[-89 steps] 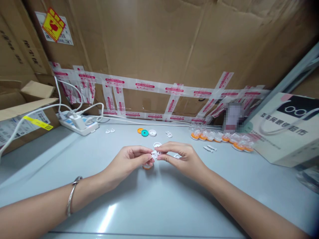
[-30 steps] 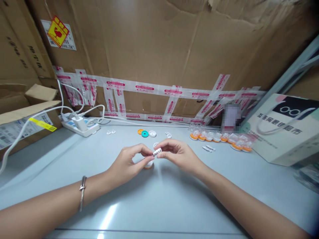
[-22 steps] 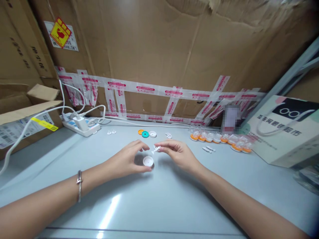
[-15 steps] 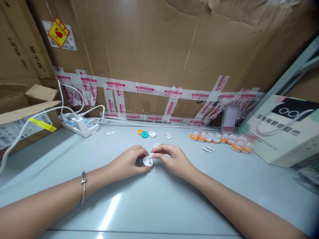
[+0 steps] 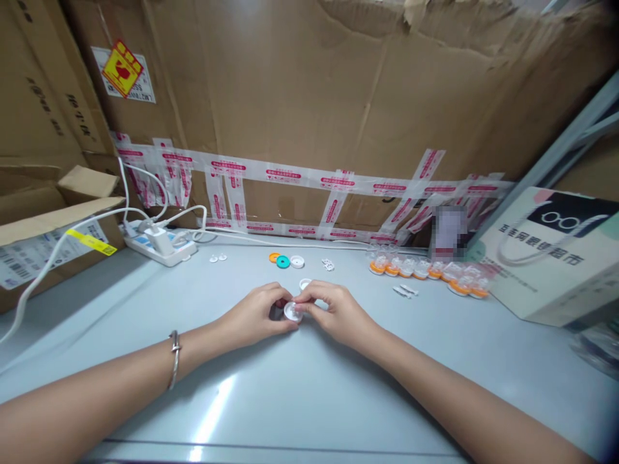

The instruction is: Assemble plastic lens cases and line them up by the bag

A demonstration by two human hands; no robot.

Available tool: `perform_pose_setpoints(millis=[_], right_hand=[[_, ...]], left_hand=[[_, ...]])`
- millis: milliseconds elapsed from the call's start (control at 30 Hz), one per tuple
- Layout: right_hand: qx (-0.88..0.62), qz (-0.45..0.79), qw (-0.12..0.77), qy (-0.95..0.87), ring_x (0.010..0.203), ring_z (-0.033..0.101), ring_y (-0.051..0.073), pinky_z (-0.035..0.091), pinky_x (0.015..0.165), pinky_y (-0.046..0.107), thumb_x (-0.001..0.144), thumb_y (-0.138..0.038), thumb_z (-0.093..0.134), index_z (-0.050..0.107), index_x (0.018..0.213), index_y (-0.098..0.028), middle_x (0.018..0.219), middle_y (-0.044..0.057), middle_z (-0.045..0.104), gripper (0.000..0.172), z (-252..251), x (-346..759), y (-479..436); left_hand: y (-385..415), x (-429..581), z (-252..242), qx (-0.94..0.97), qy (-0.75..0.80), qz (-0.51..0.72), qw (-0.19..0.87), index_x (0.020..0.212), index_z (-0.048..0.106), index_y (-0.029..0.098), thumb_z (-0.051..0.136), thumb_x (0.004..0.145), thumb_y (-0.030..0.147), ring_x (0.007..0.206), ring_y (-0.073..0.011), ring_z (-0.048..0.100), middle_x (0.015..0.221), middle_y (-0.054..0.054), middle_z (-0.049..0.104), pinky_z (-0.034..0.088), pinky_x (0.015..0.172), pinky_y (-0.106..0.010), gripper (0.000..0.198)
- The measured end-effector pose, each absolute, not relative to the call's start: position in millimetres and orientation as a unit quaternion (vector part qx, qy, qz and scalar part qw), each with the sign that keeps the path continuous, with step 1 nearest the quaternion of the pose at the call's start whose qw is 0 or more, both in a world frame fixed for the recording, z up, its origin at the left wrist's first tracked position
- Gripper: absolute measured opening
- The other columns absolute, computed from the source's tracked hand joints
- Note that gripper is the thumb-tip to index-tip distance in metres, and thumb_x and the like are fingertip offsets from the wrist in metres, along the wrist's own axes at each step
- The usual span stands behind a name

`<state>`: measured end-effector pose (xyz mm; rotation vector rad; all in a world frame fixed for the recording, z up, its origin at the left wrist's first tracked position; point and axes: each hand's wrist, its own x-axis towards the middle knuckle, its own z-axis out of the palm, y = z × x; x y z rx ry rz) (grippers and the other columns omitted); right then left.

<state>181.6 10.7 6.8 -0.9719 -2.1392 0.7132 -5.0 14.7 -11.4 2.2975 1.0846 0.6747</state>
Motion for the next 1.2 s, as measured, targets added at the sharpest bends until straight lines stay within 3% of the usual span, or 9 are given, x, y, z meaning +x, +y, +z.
perform_pose_setpoints(millis=[567,1000,1100,1200], right_hand=[[-0.379,0.226,0.313,-0.841,0.070,0.057,0.013,0.043,0.068,0.025,0.078,-0.012,0.058,0.065,0.074,-0.018,0.073,0.002,0.062,0.010,4.9,177.4,10.1],[-0.393,0.252,0.327,-0.822,0.072,0.057,0.014,0.044,0.068,0.026,0.080,-0.020,0.058,0.062,0.073,-0.017,0.075,0.003,0.063,0.009,2.5,178.2,8.8],[-0.404,0.291,0.352,-0.793,0.072,0.058,0.014,0.046,0.068,0.026,0.078,-0.026,0.061,0.063,0.080,-0.018,0.075,0.002,0.064,0.008,2.7,175.6,8.7],[-0.422,0.313,0.414,-0.743,0.073,0.061,0.014,0.048,0.070,0.027,0.075,-0.035,0.063,0.061,0.094,-0.018,0.078,0.002,0.066,0.024,8.0,182.2,15.7]], left_hand=[[16.3,-3.2,-12.9,0.852,0.397,0.245,0.239,0.083,0.061,0.016,0.061,0.073,0.031,0.069,-0.0136,0.051,0.079,-0.001,0.056,0.038,0.062,-0.023,0.018],[15.5,-3.5,-16.0,0.838,0.409,0.250,0.260,0.087,0.061,0.017,0.066,0.070,0.034,0.072,-0.0147,0.052,0.082,-0.001,0.056,0.039,0.065,-0.024,0.025],[13.8,-2.8,-12.2,0.828,0.416,0.262,0.269,0.086,0.062,0.017,0.064,0.072,0.035,0.073,-0.0154,0.053,0.082,-0.002,0.058,0.040,0.066,-0.025,0.023],[14.6,-4.0,-8.5,0.787,0.431,0.295,0.329,0.092,0.062,0.017,0.065,0.071,0.036,0.078,-0.0169,0.057,0.088,-0.003,0.062,0.043,0.071,-0.027,0.029]])
